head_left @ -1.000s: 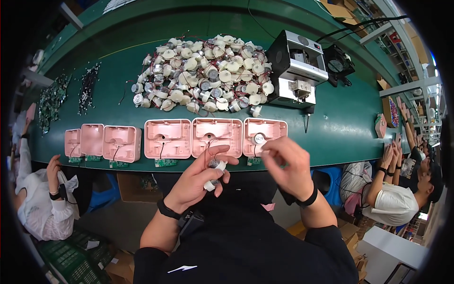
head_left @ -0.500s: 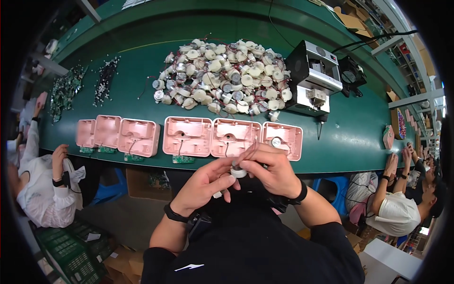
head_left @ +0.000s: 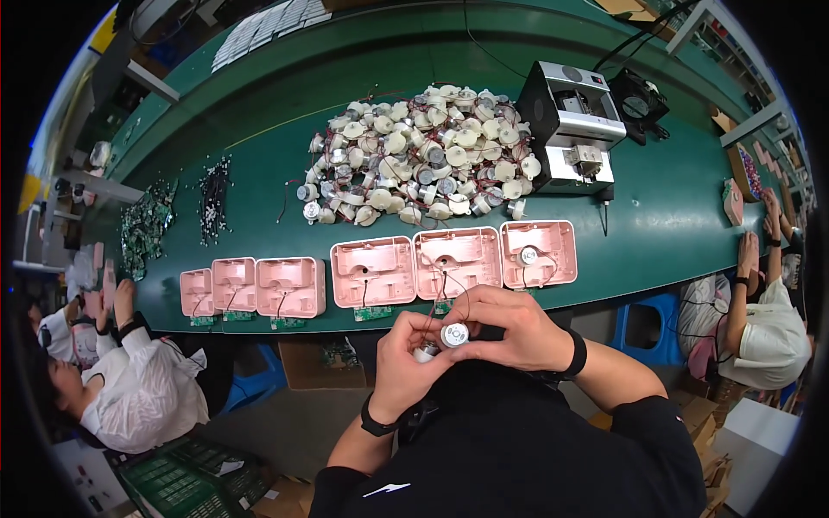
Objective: The person picks up a motor from a pile, places it into a pink plastic housing, and secures it using a power screwdriver. This process is repeated for several housings, after which the person reaches for more motors to continue the assembly.
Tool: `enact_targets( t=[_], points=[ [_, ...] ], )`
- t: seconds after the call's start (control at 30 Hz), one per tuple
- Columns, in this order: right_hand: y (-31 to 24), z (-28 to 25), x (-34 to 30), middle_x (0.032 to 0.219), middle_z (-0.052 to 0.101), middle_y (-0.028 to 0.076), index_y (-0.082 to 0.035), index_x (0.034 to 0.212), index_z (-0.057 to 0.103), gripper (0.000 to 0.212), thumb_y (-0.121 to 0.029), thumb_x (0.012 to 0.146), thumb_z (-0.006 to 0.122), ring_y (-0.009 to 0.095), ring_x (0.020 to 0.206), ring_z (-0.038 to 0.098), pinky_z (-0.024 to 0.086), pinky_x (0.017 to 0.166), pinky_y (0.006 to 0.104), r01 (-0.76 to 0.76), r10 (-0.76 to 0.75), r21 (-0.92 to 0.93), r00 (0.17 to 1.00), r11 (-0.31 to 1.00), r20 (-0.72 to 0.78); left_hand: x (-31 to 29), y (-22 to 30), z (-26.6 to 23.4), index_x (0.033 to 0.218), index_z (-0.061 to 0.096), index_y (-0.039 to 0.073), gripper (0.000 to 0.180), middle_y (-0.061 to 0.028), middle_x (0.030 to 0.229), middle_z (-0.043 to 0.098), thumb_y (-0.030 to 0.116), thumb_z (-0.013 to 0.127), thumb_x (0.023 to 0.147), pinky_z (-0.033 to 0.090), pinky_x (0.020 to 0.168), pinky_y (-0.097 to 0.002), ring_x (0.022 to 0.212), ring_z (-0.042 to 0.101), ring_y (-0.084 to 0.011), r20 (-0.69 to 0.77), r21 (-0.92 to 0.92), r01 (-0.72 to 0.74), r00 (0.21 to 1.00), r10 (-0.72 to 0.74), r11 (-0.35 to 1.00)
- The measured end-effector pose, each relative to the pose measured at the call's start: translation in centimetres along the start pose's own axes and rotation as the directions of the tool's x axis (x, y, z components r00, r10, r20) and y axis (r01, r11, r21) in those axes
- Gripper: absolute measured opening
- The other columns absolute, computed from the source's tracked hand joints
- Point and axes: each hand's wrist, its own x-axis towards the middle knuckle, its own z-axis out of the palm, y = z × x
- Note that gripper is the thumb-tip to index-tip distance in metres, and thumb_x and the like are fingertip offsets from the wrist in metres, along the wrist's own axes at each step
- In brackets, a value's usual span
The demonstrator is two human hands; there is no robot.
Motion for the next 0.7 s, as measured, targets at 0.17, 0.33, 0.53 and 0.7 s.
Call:
enact_targets(
  t=[0.17, 0.33, 0.53, 0.7],
  points=[
    [-0.1, 0.5, 0.2, 0.106, 0.069, 0.010, -0.004, 0.111, 0.071, 0.033, -0.011, 0.081, 0.083, 0.025, 0.082, 0.070, 0.057, 0.071, 0.0339, 0.095, -0.113, -0.209, 0.990, 0.973, -0.080, -0.1, 0.9, -0.2, 0.108, 0.055, 0.000, 0.037, -0.0067, 0.091, 0.067, 0.000, 0.082, 0.083, 0.055, 0.076, -0.0239, 0.084, 0.066, -0.0105, -0.052, 0.112, -0.073, 0.996, 0.079, 0.991],
    [0.5, -0.6, 1.5, 0.100, 0.069, 0.012, -0.002, 0.108, 0.071, 0.028, -0.007, 0.081, 0.080, 0.029, 0.085, 0.069, 0.057, 0.072, 0.0374, -0.018, -0.037, -0.358, 0.989, 0.933, -0.146, -1.0, 1.1, -4.4, 0.112, 0.056, 0.002, 0.022, -0.0074, 0.093, 0.064, 0.004, 0.069, 0.094, 0.053, 0.083, -0.0269, 0.090, 0.065, -0.0141, -0.123, -0.341, 0.002, 0.991, -0.046, 0.940],
    [3.1, 0.6, 3.3, 0.102, 0.067, 0.012, -0.002, 0.111, 0.064, 0.026, -0.004, 0.085, 0.068, 0.033, 0.093, 0.067, 0.056, 0.073, 0.0418, 0.022, -0.053, -0.587, 0.998, 0.809, -0.036, -1.1, 1.5, -6.6, 0.132, 0.052, -0.001, 0.030, -0.0126, 0.125, 0.061, 0.007, 0.052, 0.103, 0.049, 0.105, -0.0376, 0.123, 0.059, -0.0260, -0.174, -0.769, -0.023, 0.969, -0.175, 0.639],
    [3.6, 1.1, 4.4, 0.101, 0.063, 0.012, -0.002, 0.109, 0.059, 0.024, -0.004, 0.086, 0.062, 0.032, 0.094, 0.066, 0.056, 0.074, 0.0420, 0.037, -0.004, -0.689, 0.999, 0.724, 0.049, -1.7, 1.9, -5.6, 0.141, 0.046, -0.001, 0.038, -0.0152, 0.140, 0.055, 0.003, 0.050, 0.104, 0.047, 0.111, -0.0405, 0.135, 0.054, -0.0306, -0.200, -0.564, 0.020, 0.967, -0.160, 0.825]
  ],
)
